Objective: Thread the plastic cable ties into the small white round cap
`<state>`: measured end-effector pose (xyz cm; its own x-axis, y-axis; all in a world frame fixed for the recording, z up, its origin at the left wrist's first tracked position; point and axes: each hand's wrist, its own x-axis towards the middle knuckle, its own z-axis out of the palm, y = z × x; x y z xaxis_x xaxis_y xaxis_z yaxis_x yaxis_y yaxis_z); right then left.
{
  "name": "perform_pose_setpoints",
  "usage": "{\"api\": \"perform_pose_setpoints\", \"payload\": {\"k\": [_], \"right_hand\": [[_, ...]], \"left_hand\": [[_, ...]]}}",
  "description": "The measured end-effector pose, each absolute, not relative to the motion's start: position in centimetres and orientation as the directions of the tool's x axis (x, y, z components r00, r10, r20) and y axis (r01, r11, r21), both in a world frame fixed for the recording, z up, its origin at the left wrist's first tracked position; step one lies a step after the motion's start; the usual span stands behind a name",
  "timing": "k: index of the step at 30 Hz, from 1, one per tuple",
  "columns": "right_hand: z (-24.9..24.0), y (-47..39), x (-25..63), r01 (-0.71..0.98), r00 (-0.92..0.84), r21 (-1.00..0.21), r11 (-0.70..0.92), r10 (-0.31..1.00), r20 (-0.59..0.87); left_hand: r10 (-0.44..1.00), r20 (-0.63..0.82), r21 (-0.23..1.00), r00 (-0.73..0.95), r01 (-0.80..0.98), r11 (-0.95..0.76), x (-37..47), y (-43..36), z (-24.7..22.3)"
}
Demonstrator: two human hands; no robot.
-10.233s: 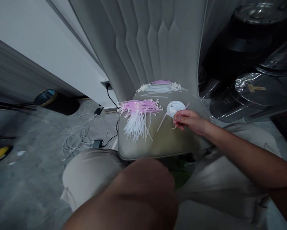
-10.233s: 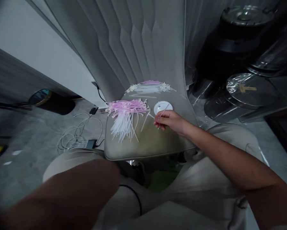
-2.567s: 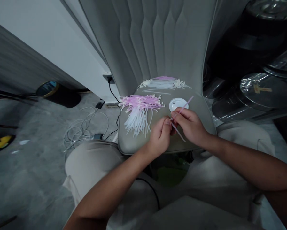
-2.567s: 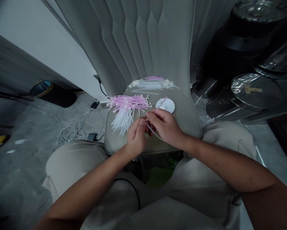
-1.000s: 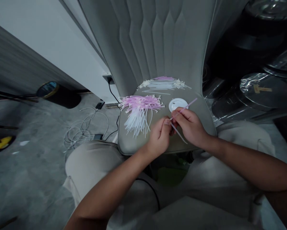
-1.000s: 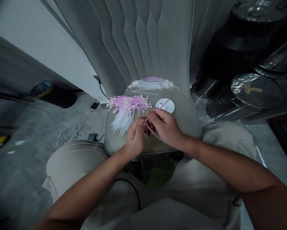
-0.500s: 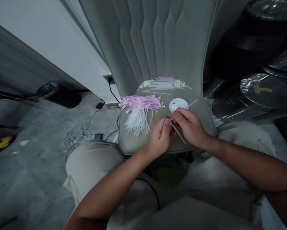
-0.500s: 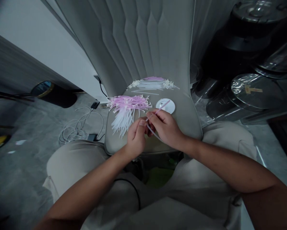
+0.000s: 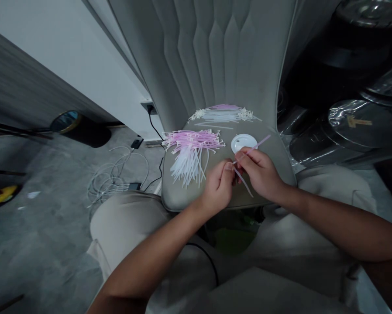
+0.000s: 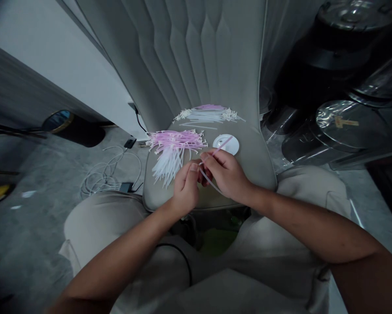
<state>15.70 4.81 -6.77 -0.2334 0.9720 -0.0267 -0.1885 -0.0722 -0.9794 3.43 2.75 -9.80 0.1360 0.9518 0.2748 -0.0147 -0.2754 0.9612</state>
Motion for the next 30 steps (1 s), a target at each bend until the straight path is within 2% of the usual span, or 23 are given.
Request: {"api": "perform_pose_setpoints", "payload": {"k": [11,25,30], "right_hand": [[-6.79,4.85,15.71,-0.198,-0.238,-0.978,-0.073,0.971,-0.025],[-6.85,4.83,15.74,-0.249,-0.251,-0.965,-0.079,0.968,-0.015],[-6.94,4.87,15.72,-0.253,-0.258,-0.965,-0.063,0.966,0.004]], "left_hand": [[0.956,0.26,0.964,0.138,0.026,-0.266,3.36,2.72,-9.9],[0.952,0.271,0.962,0.144,-0.022,-0.271,3.38,2.66,-9.96],[0.954,0.268,0.962,0.133,0.02,-0.273,3.3,2.58,-9.9]]}}
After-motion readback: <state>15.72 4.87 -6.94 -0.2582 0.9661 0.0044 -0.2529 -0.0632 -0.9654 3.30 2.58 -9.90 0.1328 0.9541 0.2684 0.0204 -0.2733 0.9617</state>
